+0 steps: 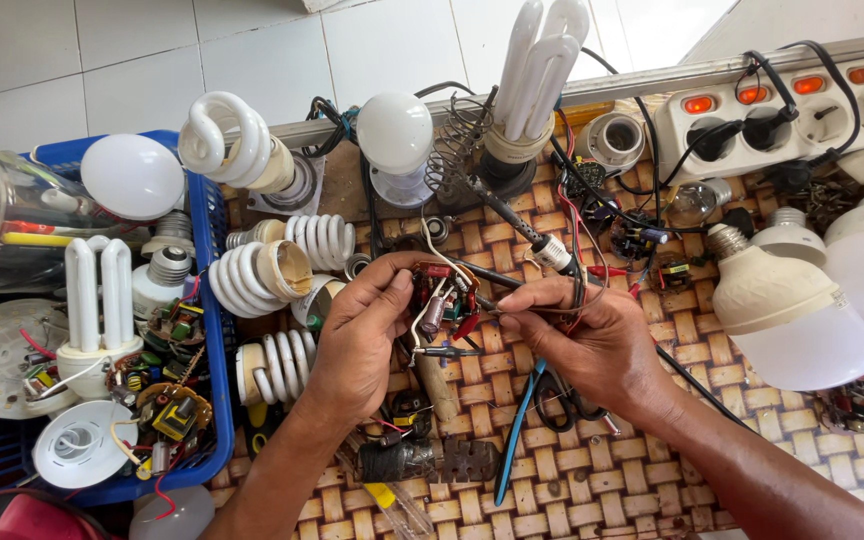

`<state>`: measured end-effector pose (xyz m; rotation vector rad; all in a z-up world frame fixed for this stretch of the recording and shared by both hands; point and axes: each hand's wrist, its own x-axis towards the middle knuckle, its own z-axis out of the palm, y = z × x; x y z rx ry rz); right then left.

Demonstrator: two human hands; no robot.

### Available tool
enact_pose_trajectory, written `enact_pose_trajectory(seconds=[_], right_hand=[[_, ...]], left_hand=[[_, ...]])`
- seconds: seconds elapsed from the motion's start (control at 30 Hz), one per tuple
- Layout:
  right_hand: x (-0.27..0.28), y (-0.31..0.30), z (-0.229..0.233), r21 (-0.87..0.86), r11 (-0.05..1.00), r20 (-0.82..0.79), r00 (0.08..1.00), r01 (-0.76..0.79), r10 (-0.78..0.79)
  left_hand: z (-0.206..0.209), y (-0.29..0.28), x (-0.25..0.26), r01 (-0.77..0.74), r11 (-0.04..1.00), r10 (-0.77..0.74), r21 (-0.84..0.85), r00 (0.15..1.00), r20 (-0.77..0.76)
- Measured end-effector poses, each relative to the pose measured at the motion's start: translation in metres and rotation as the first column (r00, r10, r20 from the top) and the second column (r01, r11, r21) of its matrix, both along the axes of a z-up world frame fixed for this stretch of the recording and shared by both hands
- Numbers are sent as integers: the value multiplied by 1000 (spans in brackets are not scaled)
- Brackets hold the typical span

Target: The person repairs a small electronic circuit board by hand, connecting wires and manipulating components on a cluttered workbench filled with light bulbs and tools.

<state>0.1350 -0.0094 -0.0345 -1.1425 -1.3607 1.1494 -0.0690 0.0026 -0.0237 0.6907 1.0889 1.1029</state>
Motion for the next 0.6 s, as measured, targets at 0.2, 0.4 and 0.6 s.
enact_pose_trajectory(seconds=[0.2, 0.4, 0.6], right_hand=[[4, 1, 0, 79, 997, 145, 989, 2, -13], [2, -1, 3, 47, 998, 85, 996, 32, -36], [9, 3, 7, 36, 999, 103, 994, 39, -43]], left_hand=[[-5, 2, 0, -1, 1000, 1, -9, 1000, 10], [-10, 0, -1, 8, 1000, -8, 15, 1000, 4], [-9, 2, 2, 36, 998, -37, 54, 999, 9]])
